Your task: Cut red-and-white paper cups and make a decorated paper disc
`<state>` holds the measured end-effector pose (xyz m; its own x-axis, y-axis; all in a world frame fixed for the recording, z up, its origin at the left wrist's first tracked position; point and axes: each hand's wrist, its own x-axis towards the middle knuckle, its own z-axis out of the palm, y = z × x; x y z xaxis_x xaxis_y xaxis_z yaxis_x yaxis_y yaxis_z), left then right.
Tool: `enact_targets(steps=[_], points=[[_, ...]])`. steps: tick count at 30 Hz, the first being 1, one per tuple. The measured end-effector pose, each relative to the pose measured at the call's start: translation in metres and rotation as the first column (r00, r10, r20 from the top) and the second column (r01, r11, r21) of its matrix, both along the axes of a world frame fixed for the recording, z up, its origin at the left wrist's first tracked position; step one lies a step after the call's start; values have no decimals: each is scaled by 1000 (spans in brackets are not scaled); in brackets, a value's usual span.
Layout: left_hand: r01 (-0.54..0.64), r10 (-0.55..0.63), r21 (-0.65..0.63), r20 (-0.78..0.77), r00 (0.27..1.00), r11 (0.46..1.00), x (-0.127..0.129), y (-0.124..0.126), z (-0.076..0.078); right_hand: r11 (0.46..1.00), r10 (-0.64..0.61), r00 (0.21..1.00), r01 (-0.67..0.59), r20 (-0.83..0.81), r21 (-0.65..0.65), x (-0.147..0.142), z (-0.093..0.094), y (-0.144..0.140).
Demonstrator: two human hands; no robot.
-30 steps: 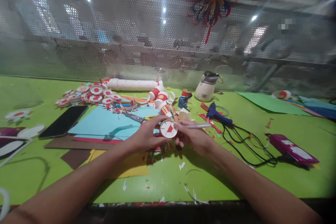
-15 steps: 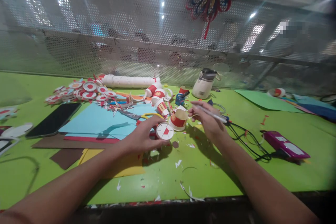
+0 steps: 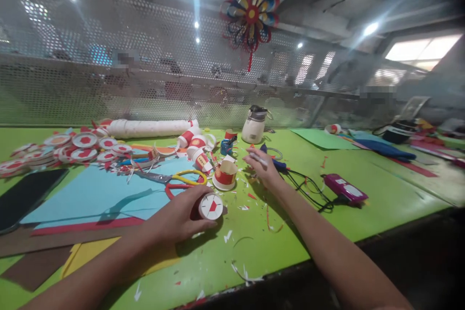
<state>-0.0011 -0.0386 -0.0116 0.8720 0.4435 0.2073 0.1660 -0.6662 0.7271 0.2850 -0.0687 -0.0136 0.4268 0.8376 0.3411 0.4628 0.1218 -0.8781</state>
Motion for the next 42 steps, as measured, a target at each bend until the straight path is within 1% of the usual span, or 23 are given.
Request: enact_targets(steps=[3,5,9,13,15,18,21,23,26,29,31,33,35,36,37,39,42], points=[[-23,23,23,-1,1000,999,0,0,-1,998,-35,991,41,126,-45,2,-5,3],[-16,15,29,18,1000,999,0,-1,-1,994,-59,976,76,210,-75,3,-7,7],[10,-12,47,32,999,999,0,-7,1,978,-65,918,137,392,-158,6,-5,18],[3,-4,60,14,1000,998,1,-11,5,944,-12,833,192,553,-269,13,9,30],[1,-2,55,10,1000,998,0,-12,6,931,28,785,205,619,-302,18,18,36],[6,-8,65,23,1000,998,0,-12,6,926,75,722,207,688,-317,23,31,45],[6,-11,104,47,999,995,-1,-12,6,937,74,697,197,714,-289,26,39,51],[9,-15,120,54,998,993,-1,-11,5,951,33,703,196,710,-239,26,42,52],[8,-17,141,62,998,990,-1,-11,5,970,-63,742,202,667,-134,22,43,45],[-13,0,145,94,996,989,-1,-12,6,981,-138,799,192,586,-31,8,40,27],[-44,27,126,139,990,991,1,-12,6,987,-137,838,159,529,4,-7,38,13],[-88,66,112,190,980,990,2,-12,6,996,-86,875,92,476,11,-26,37,-1],[-131,99,125,233,967,983,2,-12,6,1000,-7,907,-2,422,21,-46,35,-11],[-152,112,143,255,961,978,2,-12,6,994,66,938,-91,341,60,-56,34,-16],[-167,117,167,275,954,972,2,-11,6,983,139,951,-166,276,76,-65,33,-19],[-195,116,225,321,940,955,1,-10,8,966,230,956,-247,180,79,-79,29,-25],[-232,116,288,370,922,929,-1,-8,10,955,289,945,-296,153,25,-91,22,-33]])
